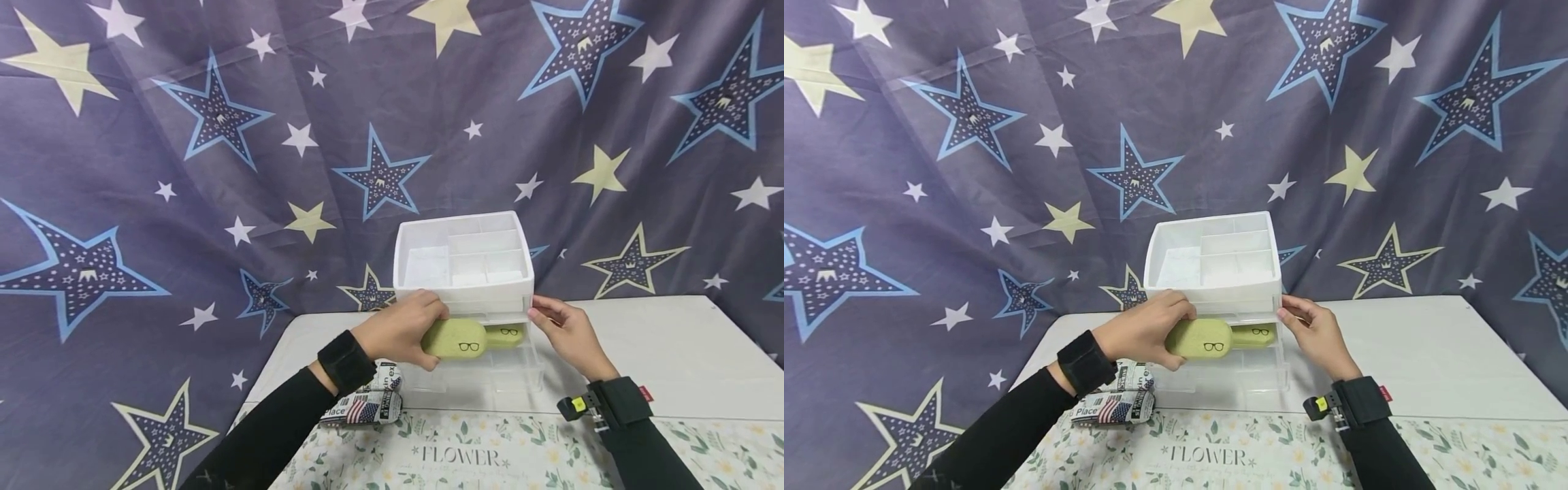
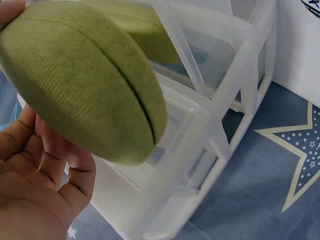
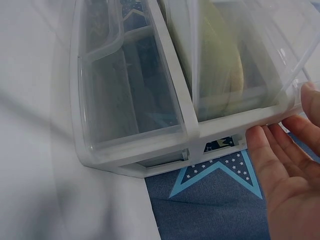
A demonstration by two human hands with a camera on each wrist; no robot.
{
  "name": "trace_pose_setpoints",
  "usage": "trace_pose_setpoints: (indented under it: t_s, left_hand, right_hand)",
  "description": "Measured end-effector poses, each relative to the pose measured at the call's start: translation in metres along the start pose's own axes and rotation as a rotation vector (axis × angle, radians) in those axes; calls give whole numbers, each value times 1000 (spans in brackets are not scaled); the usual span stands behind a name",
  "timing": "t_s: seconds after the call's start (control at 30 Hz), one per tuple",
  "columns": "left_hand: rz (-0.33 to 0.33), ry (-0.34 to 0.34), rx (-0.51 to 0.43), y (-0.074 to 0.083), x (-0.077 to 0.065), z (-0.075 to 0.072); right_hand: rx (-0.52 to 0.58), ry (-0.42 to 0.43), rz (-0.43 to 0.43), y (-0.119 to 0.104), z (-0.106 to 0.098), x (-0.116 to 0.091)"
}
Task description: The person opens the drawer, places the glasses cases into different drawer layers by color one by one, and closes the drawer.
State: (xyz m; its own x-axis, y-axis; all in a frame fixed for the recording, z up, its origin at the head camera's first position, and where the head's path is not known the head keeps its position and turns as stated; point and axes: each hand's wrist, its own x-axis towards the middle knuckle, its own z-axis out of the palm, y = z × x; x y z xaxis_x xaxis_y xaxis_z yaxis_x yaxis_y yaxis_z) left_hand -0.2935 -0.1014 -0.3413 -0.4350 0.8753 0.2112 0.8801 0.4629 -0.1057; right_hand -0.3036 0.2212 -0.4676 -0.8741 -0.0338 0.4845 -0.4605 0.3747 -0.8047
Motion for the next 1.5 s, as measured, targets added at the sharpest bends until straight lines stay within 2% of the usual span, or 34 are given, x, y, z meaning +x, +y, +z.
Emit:
trace_pose_setpoints:
  t_s: [0.17, 0.33, 0.77, 0.97, 1.1, 1.23, 1.5]
  left_hand:
    - [21, -63, 33, 6, 16, -2]
    - [4, -118, 62, 11, 30, -2]
    - [13, -173, 123, 20, 49, 10]
    - [16, -229, 199, 28, 60, 15]
    - [-9, -263, 255, 34, 65, 18]
    - [-46, -289, 241, 39, 69, 20]
    - [-56, -349, 198, 44, 73, 26]
  right_hand:
    - [17, 6, 4, 2, -2, 0]
    - [21, 2, 6, 2, -3, -1]
    - [-18, -27, 23, 0, 1, 4]
    - [-4, -30, 20, 0, -1, 2]
    - [-6, -34, 13, 0, -2, 2]
    - [-15, -36, 15, 1, -2, 2]
    - [22, -35, 19, 1, -2, 2]
